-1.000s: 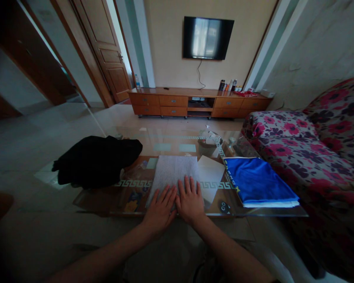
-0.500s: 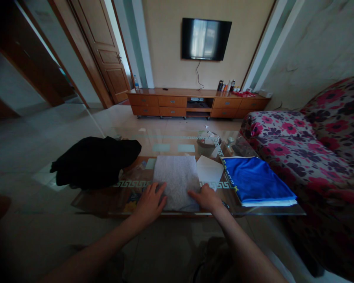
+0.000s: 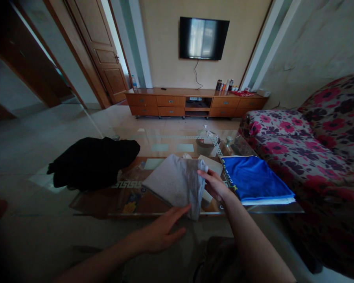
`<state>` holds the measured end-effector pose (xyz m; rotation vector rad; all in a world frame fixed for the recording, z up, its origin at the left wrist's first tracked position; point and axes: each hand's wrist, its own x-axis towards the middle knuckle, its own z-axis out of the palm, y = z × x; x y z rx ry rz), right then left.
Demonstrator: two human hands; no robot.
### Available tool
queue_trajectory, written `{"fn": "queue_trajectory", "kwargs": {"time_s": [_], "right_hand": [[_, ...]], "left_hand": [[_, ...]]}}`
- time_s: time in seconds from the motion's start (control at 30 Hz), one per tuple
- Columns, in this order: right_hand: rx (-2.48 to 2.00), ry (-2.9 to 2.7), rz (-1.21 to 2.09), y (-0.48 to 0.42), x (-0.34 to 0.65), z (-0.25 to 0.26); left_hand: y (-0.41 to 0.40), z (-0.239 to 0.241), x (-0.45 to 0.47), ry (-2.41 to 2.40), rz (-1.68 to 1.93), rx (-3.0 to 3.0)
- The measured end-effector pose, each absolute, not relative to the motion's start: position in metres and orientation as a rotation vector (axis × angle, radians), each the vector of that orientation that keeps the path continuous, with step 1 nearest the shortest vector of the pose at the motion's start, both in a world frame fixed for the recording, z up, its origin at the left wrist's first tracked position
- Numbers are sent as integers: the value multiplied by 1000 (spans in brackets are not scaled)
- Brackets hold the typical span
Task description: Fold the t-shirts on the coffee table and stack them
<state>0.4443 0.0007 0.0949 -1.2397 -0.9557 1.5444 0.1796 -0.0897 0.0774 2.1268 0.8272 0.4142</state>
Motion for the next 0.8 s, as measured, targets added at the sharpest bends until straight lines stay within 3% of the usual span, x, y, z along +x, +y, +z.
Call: {"fn": "queue_trajectory", "kwargs": {"time_s": [0.17,0.37,0.6,0.8], "right_hand": [[-1367,-994,1619,-2,439,76],[-1383,-727,1515,3,433,71],[-1517,-908,1468,-2,434,63],[-1682,-1267,1090,25,448,115]], "left_hand": [[-100,83,178,708,234,2199],[-127,57,165,752,-342,2515],[-133,26,155,913,-712,2542],[-138,15,146,977,-840,2460]]}}
